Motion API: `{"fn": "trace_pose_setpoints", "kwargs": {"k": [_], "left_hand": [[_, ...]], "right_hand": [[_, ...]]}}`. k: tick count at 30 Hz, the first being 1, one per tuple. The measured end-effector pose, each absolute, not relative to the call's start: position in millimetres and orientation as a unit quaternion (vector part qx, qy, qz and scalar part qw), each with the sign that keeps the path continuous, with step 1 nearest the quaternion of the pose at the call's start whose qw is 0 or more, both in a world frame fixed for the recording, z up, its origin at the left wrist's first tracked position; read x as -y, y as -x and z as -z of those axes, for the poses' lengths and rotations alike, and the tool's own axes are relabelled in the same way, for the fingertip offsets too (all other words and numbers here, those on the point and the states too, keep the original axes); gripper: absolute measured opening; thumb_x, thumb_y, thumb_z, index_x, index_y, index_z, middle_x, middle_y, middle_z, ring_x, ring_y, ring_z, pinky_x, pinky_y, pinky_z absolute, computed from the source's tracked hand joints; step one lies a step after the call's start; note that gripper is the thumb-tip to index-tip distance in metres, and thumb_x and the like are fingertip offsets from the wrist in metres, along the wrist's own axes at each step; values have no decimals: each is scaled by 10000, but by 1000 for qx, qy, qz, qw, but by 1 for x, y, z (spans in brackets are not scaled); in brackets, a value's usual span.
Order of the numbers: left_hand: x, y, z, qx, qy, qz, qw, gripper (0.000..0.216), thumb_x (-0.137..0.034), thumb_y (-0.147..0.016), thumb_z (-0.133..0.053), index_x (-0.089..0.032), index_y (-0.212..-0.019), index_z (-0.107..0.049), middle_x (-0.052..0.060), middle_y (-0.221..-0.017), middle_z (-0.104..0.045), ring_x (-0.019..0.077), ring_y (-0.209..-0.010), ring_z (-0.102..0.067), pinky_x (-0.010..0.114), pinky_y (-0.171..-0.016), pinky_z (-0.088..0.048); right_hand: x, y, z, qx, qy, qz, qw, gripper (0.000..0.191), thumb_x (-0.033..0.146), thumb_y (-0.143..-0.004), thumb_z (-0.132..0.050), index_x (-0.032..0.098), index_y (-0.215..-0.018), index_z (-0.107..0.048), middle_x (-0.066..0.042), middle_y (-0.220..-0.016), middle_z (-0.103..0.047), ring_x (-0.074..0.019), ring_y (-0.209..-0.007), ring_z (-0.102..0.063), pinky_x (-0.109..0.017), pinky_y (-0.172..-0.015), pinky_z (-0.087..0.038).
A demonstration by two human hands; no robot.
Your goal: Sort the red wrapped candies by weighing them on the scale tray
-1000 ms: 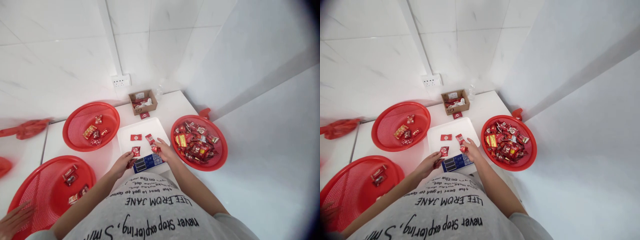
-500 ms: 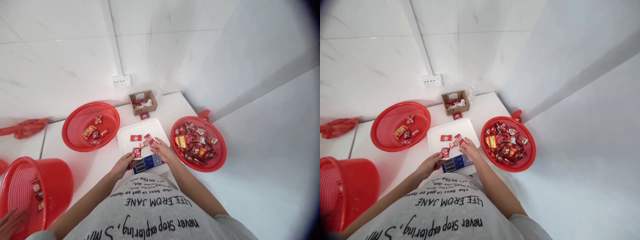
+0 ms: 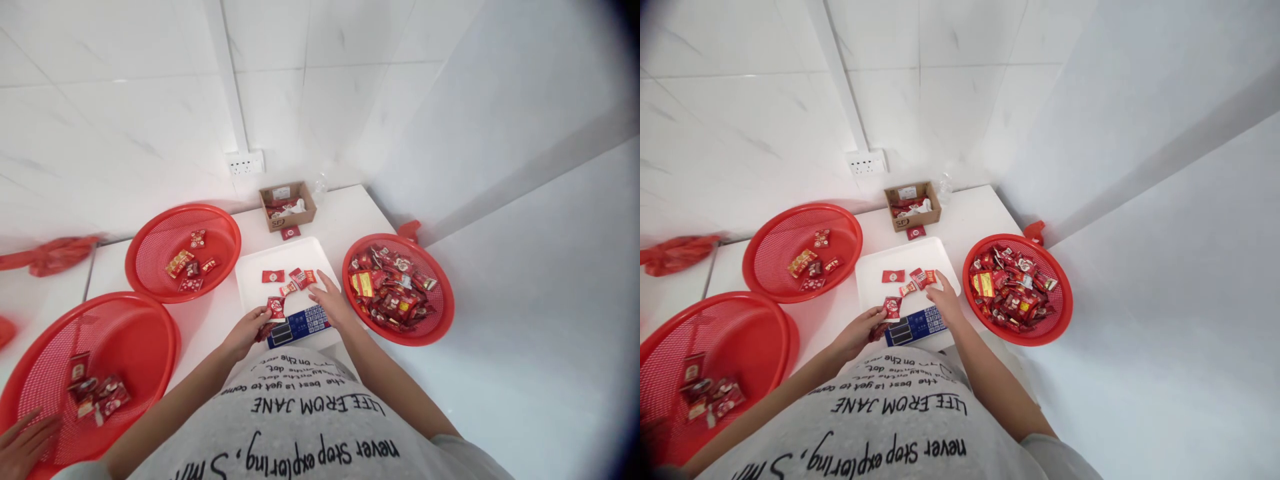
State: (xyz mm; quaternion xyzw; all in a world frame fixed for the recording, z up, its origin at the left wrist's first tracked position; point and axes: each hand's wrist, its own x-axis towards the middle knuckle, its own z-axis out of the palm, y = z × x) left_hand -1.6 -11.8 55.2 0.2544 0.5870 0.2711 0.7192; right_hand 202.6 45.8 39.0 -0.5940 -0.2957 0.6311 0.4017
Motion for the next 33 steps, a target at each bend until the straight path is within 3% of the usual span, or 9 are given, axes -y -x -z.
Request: {"fn": "trace_pose_setpoints", "kwargs": {"k": [6,11,17,20,22,26,30,33], "left_hand": [[13,-3,-57,-588,-298,-253,709,563,-603,-630,-648,-160,-968,-572,-66,-525,-468,75,-455,-361,215,-448,-200],[15,-6,-57,-568,-350,-232,708,549,-586,-688,-600,-155,-1030,-596,-70,-492,-437,85,-450,-344,224,-454,-229],[18,-10,-52,-561,-369,-217,709,462,-499,-693,-624,-157,-1002,-606,-67,-507,-447,96,-466,-374,230,-474,-272],[19,-9,-47,-574,-365,-214,701,400,-400,-703,-619,-162,-1023,-588,-50,-561,-513,109,-495,-428,237,-495,-312],[18,-8,-43,-586,-357,-223,693,392,-311,-689,-615,-164,-1050,-574,-29,-639,-570,121,-550,-484,243,-533,-352],[17,-4,-40,-591,-323,-249,696,548,-175,-620,-613,-168,-1159,-514,0,-774,-613,144,-664,-557,262,-624,-410],[17,-3,-41,-586,-293,-277,703,691,-165,-610,-654,-159,-1256,-409,3,-773,-612,149,-670,-579,287,-673,-438],[17,-4,-41,-586,-283,-280,706,626,-200,-615,-694,-154,-1189,-447,29,-811,-634,161,-699,-597,298,-692,-450]], "right_hand": [[-28,-193,-41,368,617,-613,329,446,292,-749,-562,223,-1188,-528,-54,-1135,-600,-130,-830,-612,-272,-722,-495],[-4,-179,-38,388,558,-693,240,305,337,-728,-635,169,-982,-627,-23,-764,-660,-143,-659,-611,-250,-556,-483],[4,-178,-32,324,544,-732,253,249,281,-655,-710,159,-855,-623,-3,-691,-651,-137,-629,-593,-236,-538,-462],[-1,-182,-29,293,574,-711,281,274,281,-693,-676,158,-925,-597,-11,-753,-648,-128,-657,-603,-227,-560,-465],[-5,-185,-29,269,593,-695,304,357,285,-747,-621,169,-1074,-540,-17,-815,-642,-119,-675,-614,-224,-587,-473],[-6,-189,-32,207,614,-681,341,651,253,-781,-591,177,-1355,-293,-35,-861,-637,-132,-705,-646,-233,-612,-492],[-2,-189,-34,203,616,-682,339,710,231,-778,-589,171,-1394,-241,-43,-871,-647,-136,-682,-649,-229,-586,-487],[2,-188,-34,207,615,-683,334,707,229,-773,-588,182,-1395,-255,-41,-882,-653,-136,-677,-648,-233,-594,-489]]}}
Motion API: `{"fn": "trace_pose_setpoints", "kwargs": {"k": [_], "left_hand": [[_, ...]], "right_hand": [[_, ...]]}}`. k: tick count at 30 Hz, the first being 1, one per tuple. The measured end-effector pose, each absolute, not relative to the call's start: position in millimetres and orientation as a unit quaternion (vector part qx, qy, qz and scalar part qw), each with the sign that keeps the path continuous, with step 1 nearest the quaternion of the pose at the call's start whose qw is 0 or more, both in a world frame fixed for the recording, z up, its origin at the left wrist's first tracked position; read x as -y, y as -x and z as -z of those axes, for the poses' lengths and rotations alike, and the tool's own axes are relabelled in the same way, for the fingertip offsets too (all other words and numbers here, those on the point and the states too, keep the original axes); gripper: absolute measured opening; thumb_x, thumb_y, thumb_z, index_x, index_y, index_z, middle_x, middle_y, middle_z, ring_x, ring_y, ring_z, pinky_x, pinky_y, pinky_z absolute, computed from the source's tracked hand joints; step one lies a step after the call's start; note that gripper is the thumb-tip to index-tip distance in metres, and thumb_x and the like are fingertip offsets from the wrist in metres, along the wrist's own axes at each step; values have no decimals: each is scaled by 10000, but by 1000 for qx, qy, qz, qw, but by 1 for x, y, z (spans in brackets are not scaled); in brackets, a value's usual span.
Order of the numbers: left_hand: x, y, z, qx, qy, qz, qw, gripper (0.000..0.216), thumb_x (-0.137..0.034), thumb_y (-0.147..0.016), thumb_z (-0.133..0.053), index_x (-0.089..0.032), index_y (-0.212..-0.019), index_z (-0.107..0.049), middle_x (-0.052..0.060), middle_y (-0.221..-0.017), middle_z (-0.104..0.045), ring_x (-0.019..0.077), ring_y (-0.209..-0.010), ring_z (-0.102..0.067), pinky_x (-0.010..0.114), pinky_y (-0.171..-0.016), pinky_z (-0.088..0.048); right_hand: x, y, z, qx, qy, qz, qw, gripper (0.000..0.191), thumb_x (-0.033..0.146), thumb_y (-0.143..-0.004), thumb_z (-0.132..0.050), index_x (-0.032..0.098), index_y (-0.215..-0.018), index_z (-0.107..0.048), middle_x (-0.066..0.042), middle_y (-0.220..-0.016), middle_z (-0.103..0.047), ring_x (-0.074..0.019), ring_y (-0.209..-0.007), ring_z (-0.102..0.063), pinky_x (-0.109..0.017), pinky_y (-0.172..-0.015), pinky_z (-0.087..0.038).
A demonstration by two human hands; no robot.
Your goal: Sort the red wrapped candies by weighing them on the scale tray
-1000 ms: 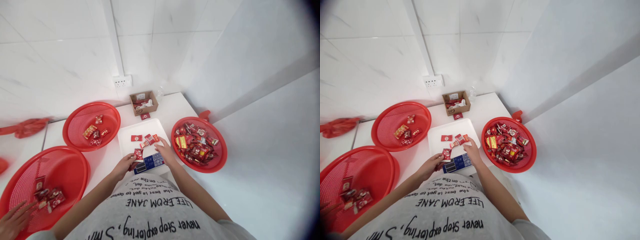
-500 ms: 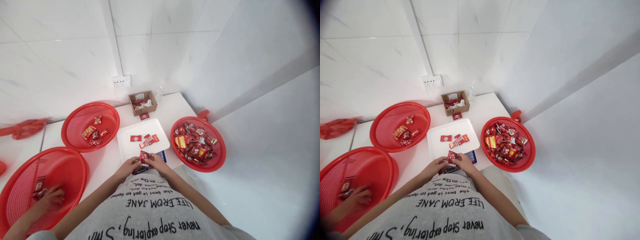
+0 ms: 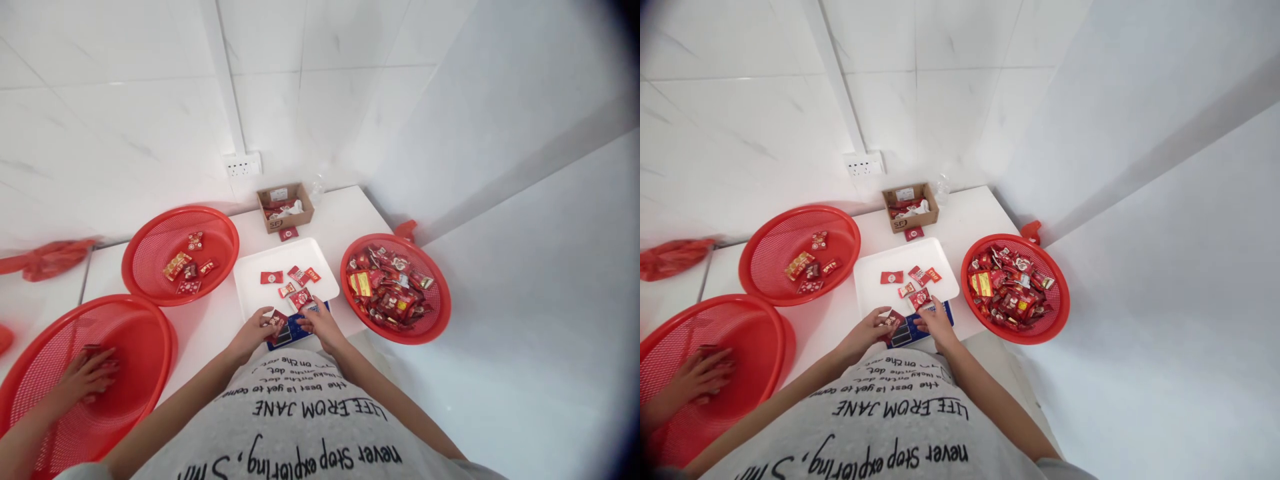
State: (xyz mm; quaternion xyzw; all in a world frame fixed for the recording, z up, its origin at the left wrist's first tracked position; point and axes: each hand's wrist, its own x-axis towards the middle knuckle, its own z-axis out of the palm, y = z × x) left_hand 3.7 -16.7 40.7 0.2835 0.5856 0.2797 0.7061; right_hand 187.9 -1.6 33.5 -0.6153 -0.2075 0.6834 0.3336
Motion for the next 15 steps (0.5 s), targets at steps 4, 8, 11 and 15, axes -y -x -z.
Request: {"fn": "trace_pose_setpoints", "kwargs": {"k": [4,8,11,15], "left_hand": [[14,-4,-43,-580,-293,-284,706,480,-251,-606,-718,-153,-1043,-544,61,-886,-645,189,-798,-607,305,-727,-454],[8,-2,-47,-581,-311,-292,694,469,-233,-604,-690,-159,-1052,-570,46,-848,-634,184,-784,-600,303,-718,-455],[1,2,-48,-585,-327,-297,680,502,-231,-598,-688,-154,-1077,-564,42,-827,-626,185,-765,-599,312,-713,-454],[-15,10,-46,-599,-355,-309,648,519,-203,-577,-689,-143,-1077,-559,43,-838,-629,184,-764,-594,326,-731,-452]], "right_hand": [[3,-190,-34,215,618,-678,335,739,233,-778,-582,177,-1421,-221,-43,-890,-642,-136,-707,-648,-234,-613,-494],[4,-192,-35,218,618,-677,337,761,248,-774,-592,208,-1432,-210,-43,-915,-647,-141,-720,-654,-243,-621,-499],[5,-193,-36,214,615,-680,338,808,256,-761,-615,194,-1442,-185,-53,-922,-668,-152,-728,-658,-255,-632,-502],[8,-195,-37,211,614,-683,336,862,234,-736,-645,180,-1447,-160,-59,-919,-696,-151,-710,-657,-259,-630,-499]]}}
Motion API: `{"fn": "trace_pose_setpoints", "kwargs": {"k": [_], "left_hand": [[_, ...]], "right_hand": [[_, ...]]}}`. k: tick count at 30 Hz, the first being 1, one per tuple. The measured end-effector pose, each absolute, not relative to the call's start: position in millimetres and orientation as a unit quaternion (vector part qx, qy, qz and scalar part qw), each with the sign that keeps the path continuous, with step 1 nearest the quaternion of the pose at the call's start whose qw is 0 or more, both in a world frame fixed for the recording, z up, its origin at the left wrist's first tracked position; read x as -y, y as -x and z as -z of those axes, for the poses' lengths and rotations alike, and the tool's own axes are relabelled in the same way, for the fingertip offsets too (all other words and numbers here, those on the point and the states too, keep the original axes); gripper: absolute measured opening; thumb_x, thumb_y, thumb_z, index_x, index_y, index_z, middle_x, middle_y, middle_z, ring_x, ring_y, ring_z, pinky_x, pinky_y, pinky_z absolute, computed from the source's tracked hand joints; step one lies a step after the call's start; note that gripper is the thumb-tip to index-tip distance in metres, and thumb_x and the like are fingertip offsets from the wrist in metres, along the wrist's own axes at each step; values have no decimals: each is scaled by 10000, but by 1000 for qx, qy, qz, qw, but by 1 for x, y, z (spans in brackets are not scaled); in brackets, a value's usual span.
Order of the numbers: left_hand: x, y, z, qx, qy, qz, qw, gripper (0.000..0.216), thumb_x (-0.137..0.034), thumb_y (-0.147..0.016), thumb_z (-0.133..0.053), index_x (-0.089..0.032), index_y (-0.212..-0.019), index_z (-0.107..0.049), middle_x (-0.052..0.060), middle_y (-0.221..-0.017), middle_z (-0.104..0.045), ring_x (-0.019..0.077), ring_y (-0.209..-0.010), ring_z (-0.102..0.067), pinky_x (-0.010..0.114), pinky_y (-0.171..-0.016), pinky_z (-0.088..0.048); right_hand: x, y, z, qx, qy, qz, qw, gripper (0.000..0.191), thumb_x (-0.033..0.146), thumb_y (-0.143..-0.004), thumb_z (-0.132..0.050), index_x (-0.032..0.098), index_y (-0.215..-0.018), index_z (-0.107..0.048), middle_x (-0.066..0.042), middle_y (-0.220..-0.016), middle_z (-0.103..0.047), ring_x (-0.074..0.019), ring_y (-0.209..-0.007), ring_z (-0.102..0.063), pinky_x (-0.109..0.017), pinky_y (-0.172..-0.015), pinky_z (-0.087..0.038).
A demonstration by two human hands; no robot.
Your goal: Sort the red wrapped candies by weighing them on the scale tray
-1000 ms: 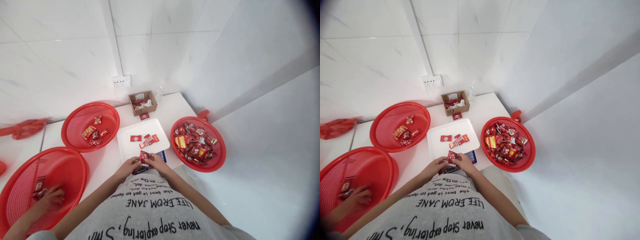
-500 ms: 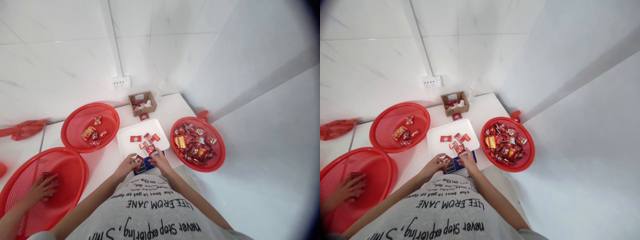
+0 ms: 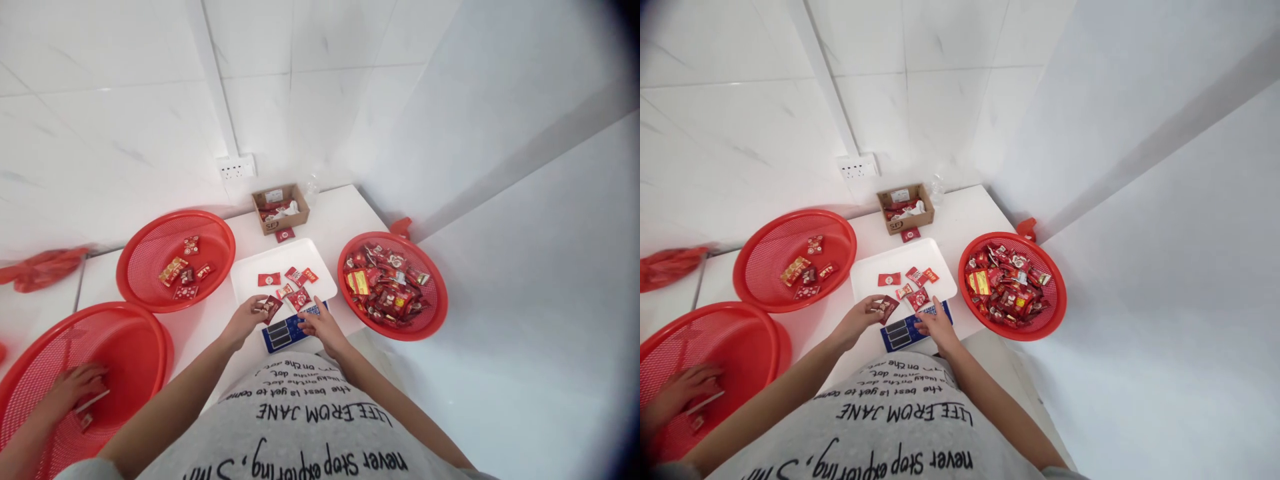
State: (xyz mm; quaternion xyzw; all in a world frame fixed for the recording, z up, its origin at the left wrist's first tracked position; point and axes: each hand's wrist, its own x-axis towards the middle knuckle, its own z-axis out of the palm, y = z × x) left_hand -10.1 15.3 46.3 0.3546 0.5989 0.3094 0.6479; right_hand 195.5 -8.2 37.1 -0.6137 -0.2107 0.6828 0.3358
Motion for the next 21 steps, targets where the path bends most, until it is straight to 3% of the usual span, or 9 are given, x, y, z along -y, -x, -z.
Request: {"fn": "trace_pose_setpoints", "kwargs": {"k": [8,15,18,21], "left_hand": [[-67,3,-48,-590,-456,-327,581,459,-269,-667,-643,-145,-1095,-533,59,-879,-644,187,-771,-617,350,-737,-485],[-113,-26,-29,-634,-554,-262,471,424,-204,-729,-602,-201,-1148,-535,79,-964,-616,232,-873,-606,350,-772,-470],[-116,-32,-24,-632,-610,-239,414,406,-178,-724,-609,-201,-1127,-565,117,-1163,-568,297,-1139,-489,416,-974,-357],[-107,-34,-18,-637,-647,-210,363,472,-244,-748,-611,-190,-1209,-527,154,-1386,-405,350,-1347,-215,516,-1079,-143]], "right_hand": [[19,-205,-34,203,614,-683,340,826,279,-747,-637,196,-1437,-190,-57,-947,-700,-140,-727,-660,-259,-651,-502],[29,-212,-34,190,624,-678,339,764,275,-741,-634,234,-1407,-261,-38,-937,-705,-148,-742,-662,-265,-664,-488],[34,-215,-35,183,628,-674,344,746,268,-762,-614,207,-1408,-247,-54,-955,-702,-145,-750,-658,-264,-675,-481],[38,-218,-34,173,630,-673,347,708,265,-782,-594,206,-1401,-254,-57,-965,-697,-133,-743,-654,-261,-686,-479]]}}
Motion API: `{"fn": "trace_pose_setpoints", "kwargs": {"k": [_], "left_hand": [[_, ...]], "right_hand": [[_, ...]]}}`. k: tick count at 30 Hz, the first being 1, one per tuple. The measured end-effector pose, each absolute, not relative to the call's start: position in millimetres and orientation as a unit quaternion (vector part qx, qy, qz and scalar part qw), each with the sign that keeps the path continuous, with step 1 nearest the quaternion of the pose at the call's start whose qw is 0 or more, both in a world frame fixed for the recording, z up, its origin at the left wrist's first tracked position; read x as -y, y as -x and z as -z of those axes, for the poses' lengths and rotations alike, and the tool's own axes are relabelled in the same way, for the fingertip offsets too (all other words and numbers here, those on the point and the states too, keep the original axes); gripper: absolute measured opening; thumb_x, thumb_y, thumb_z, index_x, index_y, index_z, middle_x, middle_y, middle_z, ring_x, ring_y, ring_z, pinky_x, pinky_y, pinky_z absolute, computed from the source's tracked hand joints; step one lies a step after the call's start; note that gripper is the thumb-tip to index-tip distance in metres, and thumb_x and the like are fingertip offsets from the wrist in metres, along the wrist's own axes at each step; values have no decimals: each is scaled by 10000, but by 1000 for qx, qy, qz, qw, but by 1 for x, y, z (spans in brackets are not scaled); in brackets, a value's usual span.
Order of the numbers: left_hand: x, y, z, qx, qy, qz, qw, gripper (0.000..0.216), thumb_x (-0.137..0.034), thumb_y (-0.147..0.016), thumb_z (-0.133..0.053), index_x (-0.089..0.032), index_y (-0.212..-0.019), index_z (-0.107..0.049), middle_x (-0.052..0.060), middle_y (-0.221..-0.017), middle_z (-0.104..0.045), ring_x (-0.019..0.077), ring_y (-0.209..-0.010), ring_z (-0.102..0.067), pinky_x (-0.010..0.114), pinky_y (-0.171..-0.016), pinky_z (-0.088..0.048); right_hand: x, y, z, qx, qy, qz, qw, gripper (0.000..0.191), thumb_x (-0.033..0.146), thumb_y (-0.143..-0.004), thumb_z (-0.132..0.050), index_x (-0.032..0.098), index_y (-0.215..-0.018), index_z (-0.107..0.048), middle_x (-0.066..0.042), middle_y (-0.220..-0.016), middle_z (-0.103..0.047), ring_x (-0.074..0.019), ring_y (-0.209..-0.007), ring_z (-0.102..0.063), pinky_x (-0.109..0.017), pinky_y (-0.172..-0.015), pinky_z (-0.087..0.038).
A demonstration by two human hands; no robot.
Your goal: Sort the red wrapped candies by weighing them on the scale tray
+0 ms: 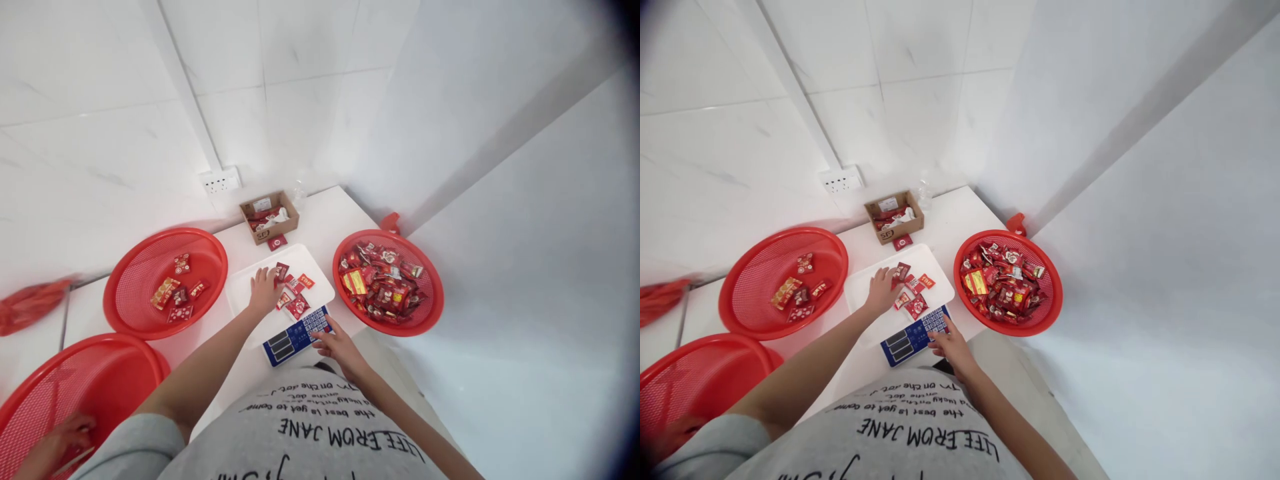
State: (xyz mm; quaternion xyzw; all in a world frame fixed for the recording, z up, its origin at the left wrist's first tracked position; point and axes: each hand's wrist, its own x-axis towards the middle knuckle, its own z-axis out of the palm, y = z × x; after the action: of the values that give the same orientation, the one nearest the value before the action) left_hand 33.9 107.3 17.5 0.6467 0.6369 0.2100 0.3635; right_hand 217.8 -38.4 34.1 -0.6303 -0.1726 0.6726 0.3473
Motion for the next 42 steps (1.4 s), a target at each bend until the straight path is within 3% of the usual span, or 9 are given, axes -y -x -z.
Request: {"fn": "trace_pose_setpoints", "kwargs": {"k": [2,5,10,16,20,28,42], "left_hand": [[-98,-35,-13,-645,-674,-153,326,579,-347,-787,-579,-179,-1320,-429,177,-1469,-280,372,-1380,-96,583,-1066,-66],[-85,-40,-7,-630,-721,-65,279,664,-466,-834,-490,-196,-1411,-301,175,-1506,-197,370,-1384,-86,605,-1056,-58],[-73,-46,-5,-590,-767,-56,246,692,-545,-848,-425,-183,-1423,-293,174,-1521,-140,355,-1391,-62,568,-1080,-61],[-72,-54,-4,-552,-807,-55,204,771,-651,-793,-428,-274,-1437,-232,111,-1545,-39,365,-1392,-7,646,-1043,-77],[-76,-57,3,-516,-834,-27,196,780,-670,-765,-454,-266,-1414,-299,124,-1539,-78,363,-1393,-30,666,-1036,-47],[-89,-37,13,-454,-865,-58,207,724,-587,-816,-458,-211,-1415,-303,113,-1522,-186,324,-1395,-93,580,-1088,-107],[-89,-55,1,-443,-883,-56,145,660,-602,-826,-419,-279,-1397,-349,79,-1505,-251,348,-1388,-113,636,-1064,-72]], "right_hand": [[40,-219,-33,165,630,-675,347,713,269,-779,-603,207,-1398,-255,-57,-960,-696,-131,-736,-653,-263,-689,-479],[42,-219,-30,161,632,-676,343,702,275,-781,-605,213,-1393,-265,-56,-948,-699,-134,-737,-654,-266,-690,-479],[43,-218,-30,168,636,-672,339,675,270,-796,-585,192,-1390,-273,-69,-959,-699,-137,-744,-653,-272,-693,-481],[47,-216,-29,174,639,-671,333,624,278,-798,-567,192,-1365,-321,-57,-965,-692,-129,-751,-651,-263,-695,-484],[50,-213,-27,176,646,-668,325,628,287,-788,-571,188,-1360,-331,-63,-969,-692,-138,-771,-651,-275,-710,-488],[57,-201,-28,169,667,-649,324,676,301,-740,-606,153,-1344,-343,-83,-990,-680,-144,-766,-643,-278,-706,-486],[54,-224,-34,281,648,-657,265,409,337,-688,-620,184,-1063,-561,-21,-863,-656,-141,-728,-627,-304,-701,-466]]}}
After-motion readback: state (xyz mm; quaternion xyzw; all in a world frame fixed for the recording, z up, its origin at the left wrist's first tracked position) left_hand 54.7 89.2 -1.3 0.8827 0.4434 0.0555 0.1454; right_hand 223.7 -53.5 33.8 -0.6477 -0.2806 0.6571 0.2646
